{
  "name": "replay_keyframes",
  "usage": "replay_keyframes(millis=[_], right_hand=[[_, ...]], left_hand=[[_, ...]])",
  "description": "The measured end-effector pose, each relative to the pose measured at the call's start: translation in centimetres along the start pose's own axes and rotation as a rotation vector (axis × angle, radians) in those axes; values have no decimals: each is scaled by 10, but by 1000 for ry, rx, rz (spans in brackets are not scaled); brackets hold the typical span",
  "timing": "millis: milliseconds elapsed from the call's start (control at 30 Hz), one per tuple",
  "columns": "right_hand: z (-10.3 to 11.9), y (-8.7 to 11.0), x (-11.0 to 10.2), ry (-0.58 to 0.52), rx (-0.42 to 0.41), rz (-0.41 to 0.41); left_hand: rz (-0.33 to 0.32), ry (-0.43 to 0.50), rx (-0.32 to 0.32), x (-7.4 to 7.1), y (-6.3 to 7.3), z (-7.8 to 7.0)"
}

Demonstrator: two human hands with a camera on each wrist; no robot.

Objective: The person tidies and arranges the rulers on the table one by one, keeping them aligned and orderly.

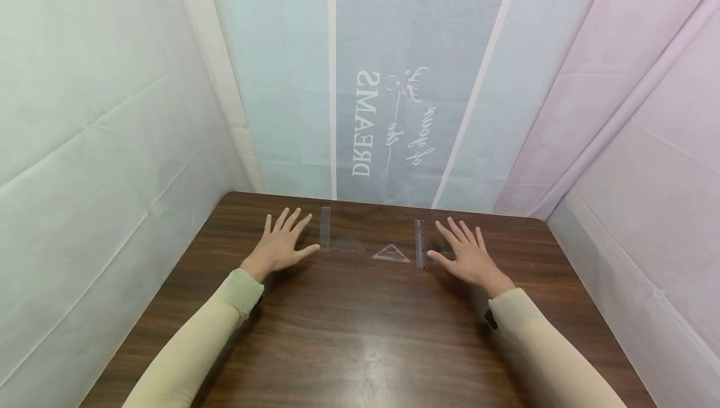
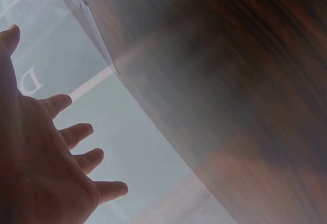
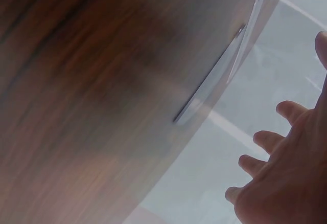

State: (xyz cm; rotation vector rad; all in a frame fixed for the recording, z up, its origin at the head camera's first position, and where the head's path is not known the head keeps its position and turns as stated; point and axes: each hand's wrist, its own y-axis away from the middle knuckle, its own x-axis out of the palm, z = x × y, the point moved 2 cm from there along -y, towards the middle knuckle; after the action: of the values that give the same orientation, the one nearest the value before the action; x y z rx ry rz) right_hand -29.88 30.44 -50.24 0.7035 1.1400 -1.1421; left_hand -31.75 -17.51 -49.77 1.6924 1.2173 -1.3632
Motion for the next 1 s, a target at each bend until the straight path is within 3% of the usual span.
replay_keyframes(millis=[567,1000], right_hand=[[37,-20,18,-31,-91,20],[47,-24,29,-28,-111,56]], left_hand=[[3,-11,62,9,-11,-28],[32,-15,93,17,-21,-54]])
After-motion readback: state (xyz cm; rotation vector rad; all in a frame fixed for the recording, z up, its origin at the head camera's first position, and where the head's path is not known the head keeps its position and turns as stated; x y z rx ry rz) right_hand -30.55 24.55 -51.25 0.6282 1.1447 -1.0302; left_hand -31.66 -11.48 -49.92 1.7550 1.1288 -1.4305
